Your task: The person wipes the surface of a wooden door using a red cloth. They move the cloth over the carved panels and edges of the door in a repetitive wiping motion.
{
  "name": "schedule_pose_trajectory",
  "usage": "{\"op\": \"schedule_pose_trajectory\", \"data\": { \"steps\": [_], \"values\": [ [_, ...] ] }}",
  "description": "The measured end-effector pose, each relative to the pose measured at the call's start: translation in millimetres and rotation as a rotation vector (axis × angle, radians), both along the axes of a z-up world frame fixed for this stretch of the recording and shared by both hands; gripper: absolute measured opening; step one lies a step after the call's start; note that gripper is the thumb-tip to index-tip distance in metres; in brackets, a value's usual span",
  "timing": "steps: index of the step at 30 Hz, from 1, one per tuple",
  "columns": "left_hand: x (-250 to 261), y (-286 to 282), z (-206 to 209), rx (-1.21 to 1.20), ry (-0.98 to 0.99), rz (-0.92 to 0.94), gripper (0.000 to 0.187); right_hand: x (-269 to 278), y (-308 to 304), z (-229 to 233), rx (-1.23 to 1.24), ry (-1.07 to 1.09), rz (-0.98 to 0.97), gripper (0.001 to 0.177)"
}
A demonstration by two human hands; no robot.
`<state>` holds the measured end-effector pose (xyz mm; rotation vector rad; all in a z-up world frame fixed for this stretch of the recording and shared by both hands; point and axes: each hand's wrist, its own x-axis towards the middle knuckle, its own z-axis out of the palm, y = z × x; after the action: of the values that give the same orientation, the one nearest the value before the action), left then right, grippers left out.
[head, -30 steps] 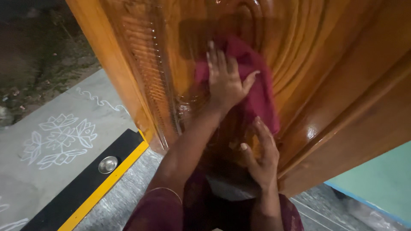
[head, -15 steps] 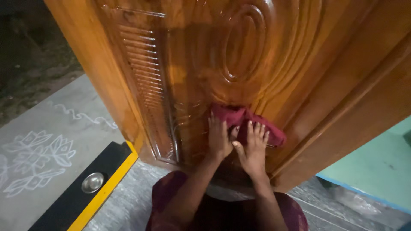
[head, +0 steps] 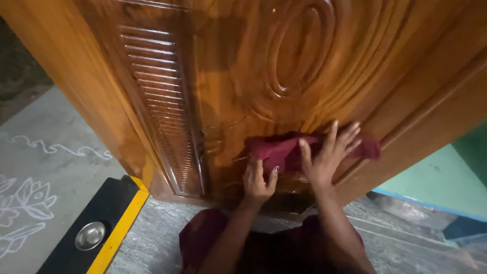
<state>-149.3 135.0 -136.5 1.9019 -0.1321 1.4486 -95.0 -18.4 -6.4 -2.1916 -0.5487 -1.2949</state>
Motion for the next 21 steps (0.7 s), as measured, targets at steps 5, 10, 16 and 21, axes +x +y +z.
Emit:
{"op": "schedule_pose_trajectory", "data": {
  "steps": [5, 10, 16, 21],
  "values": [
    [1.3, 0.3, 7.2, -0.068, 0.059, 0.003, 0.057, 10.9, 17.0, 53.6, 0.066, -0.085, 0.087, 0.091],
    [-0.7, 1.5, 22.0, 0.093, 0.118, 0.086, 0.057, -42.8, 24.5, 14.1, 0.164, -0.097, 0.266, 0.062],
    [1.9, 7.0, 24.5, 0.097, 0.09, 0.07, 0.048, -83.3, 24.7, -100.0, 0.211, 0.291, 0.234, 0.05],
    [-5.6, 6.8, 20.8, 0.108, 0.049, 0.075, 0.042, -76.7, 17.4, -168.6, 0.271, 0.693, 0.234, 0.044]
  ]
}}
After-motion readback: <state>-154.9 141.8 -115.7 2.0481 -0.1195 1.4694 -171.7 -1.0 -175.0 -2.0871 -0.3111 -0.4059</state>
